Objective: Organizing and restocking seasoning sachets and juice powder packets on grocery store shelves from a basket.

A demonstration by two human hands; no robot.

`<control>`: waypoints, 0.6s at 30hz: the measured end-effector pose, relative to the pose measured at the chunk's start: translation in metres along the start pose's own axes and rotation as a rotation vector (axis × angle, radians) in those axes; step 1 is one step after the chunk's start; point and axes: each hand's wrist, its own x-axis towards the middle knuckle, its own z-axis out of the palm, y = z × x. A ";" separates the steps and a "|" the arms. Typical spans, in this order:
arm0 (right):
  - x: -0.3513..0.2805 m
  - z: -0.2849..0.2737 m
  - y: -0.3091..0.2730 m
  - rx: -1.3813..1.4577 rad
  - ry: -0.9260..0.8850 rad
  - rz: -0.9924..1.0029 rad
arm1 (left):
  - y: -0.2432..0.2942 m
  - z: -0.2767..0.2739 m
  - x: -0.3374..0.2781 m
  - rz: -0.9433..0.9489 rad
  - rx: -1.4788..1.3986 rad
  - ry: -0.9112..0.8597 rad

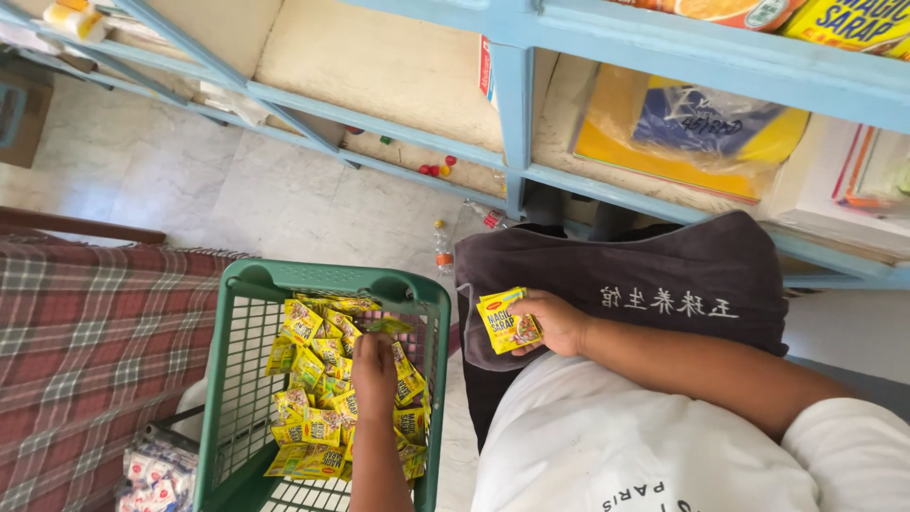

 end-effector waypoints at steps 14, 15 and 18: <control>0.000 0.002 0.016 0.046 -0.126 -0.043 | 0.202 0.009 -0.014 0.436 -0.189 -0.375; -0.005 0.002 0.013 0.081 -0.122 0.006 | 0.208 0.013 -0.013 0.465 -0.174 -0.373; -0.017 0.003 0.004 0.154 -0.207 0.005 | 0.219 0.023 -0.009 0.470 -0.118 -0.407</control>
